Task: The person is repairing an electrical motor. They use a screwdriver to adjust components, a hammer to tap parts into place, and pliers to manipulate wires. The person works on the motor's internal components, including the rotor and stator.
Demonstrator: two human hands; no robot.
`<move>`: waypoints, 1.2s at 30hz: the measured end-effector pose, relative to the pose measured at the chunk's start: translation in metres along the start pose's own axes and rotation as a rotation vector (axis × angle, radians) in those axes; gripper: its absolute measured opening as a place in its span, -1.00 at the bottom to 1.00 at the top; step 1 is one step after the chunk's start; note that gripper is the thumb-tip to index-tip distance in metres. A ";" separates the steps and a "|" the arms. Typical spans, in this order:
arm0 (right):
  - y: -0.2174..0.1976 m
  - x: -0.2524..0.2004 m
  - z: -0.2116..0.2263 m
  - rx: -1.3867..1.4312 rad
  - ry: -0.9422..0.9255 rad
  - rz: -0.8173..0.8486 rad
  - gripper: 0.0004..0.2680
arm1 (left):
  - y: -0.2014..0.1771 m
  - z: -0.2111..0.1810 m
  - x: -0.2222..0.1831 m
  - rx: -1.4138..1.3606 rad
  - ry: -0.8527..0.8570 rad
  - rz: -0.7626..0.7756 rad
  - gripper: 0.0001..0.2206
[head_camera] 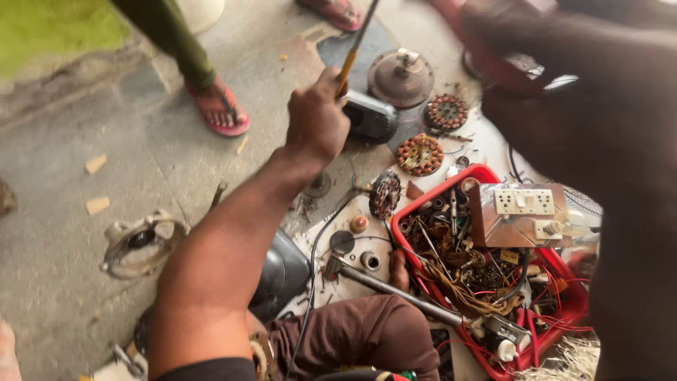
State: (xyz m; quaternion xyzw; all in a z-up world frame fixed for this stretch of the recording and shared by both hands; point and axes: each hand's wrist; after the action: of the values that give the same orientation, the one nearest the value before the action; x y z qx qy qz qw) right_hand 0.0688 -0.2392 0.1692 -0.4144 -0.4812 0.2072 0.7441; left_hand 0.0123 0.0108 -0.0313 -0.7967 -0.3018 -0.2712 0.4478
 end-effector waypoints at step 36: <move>0.048 -0.030 -0.072 0.663 0.815 0.482 -0.77 | -0.006 0.004 -0.010 -0.099 -0.100 0.065 -0.81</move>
State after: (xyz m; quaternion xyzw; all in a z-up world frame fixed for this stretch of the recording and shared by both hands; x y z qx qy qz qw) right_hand 0.1236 -0.2629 0.0995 -0.3031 0.0428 0.3342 0.8914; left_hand 0.0021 0.0146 -0.0368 -0.8398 -0.2840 -0.2312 0.4008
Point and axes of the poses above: each hand's wrist, its own x-axis towards the middle knuckle, its own y-axis out of the palm, z = x × y, and after that the axes turned 15 degrees about y, right-handed
